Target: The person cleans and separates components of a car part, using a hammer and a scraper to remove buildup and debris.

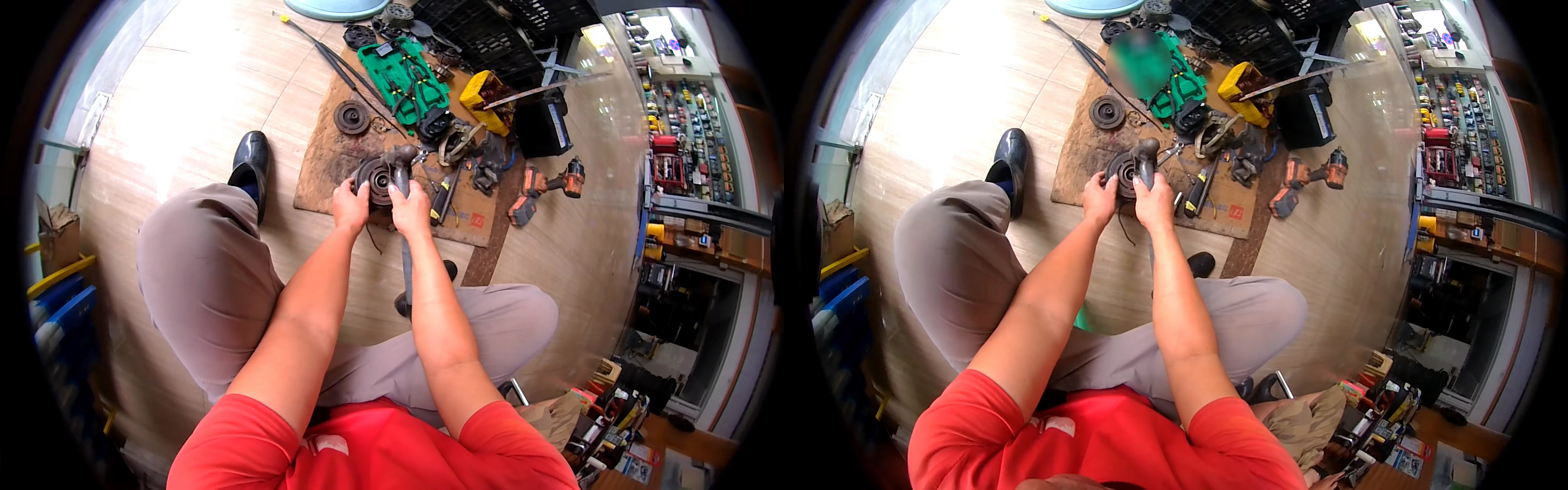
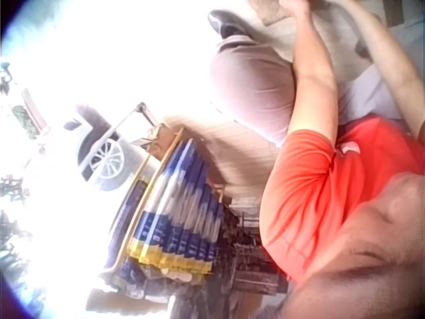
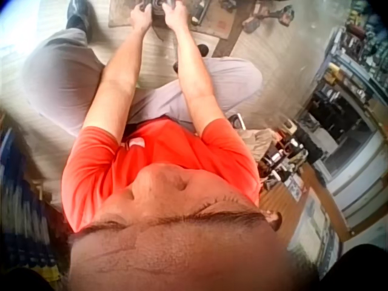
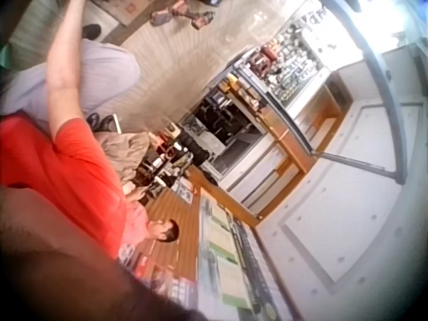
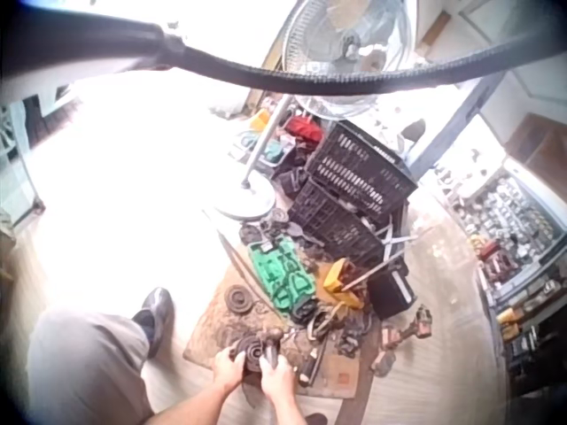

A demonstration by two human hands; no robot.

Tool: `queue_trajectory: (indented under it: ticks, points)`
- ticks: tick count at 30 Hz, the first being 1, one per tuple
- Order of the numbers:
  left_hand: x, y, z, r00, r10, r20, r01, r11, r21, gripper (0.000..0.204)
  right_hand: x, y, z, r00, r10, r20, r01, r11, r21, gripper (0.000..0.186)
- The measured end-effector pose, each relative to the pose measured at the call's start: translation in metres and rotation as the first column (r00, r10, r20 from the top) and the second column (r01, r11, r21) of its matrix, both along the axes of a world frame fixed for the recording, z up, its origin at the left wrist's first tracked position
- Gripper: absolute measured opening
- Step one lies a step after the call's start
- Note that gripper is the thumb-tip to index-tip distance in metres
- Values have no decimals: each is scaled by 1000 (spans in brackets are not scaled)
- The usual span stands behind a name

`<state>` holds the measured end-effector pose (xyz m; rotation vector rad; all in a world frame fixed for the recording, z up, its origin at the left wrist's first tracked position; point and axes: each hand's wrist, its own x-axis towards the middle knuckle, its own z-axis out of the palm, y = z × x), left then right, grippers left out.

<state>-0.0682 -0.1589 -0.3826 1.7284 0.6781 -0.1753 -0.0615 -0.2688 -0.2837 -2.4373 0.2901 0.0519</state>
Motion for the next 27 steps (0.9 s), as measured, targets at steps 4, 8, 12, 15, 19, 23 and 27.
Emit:
queue_trajectory:
  ticks: [4, 8, 12, 15, 19, 23, 27]
  points:
    - [-1, 1, 5, 999, -24, -34, 25, 1000, 11, 49, -5, 3, -1, 999, -29, -24, 32, 992, 125, 30]
    - [0, 2, 1, 1000, -2, -21, 3, 1000, 24, 49, -8, 12, 9, 999, 44, -33, -43, 998, 44, 32]
    - [-2, 2, 2, 1000, -8, -15, 9, 1000, 26, 50, -8, 17, 18, 993, 52, -110, -52, 999, 3, 36]
    - [-2, 1, 3, 1000, 0, 13, 0, 998, 68, 49, -13, 22, 19, 999, 28, -20, -27, 997, 75, 37]
    - [0, -1, 0, 1000, 14, 9, -15, 996, 83, 48, -14, 24, 19, 994, 43, -99, -37, 997, 64, 36]
    - [0, 2, -9, 999, 32, 26, -31, 999, -45, 47, -15, 27, 20, 996, 57, -66, -53, 997, 58, 33]
    - [-5, -4, -19, 983, 182, -14, -173, 908, -382, 43, -24, 12, 17, 993, 6, -122, 19, 979, 205, 32]
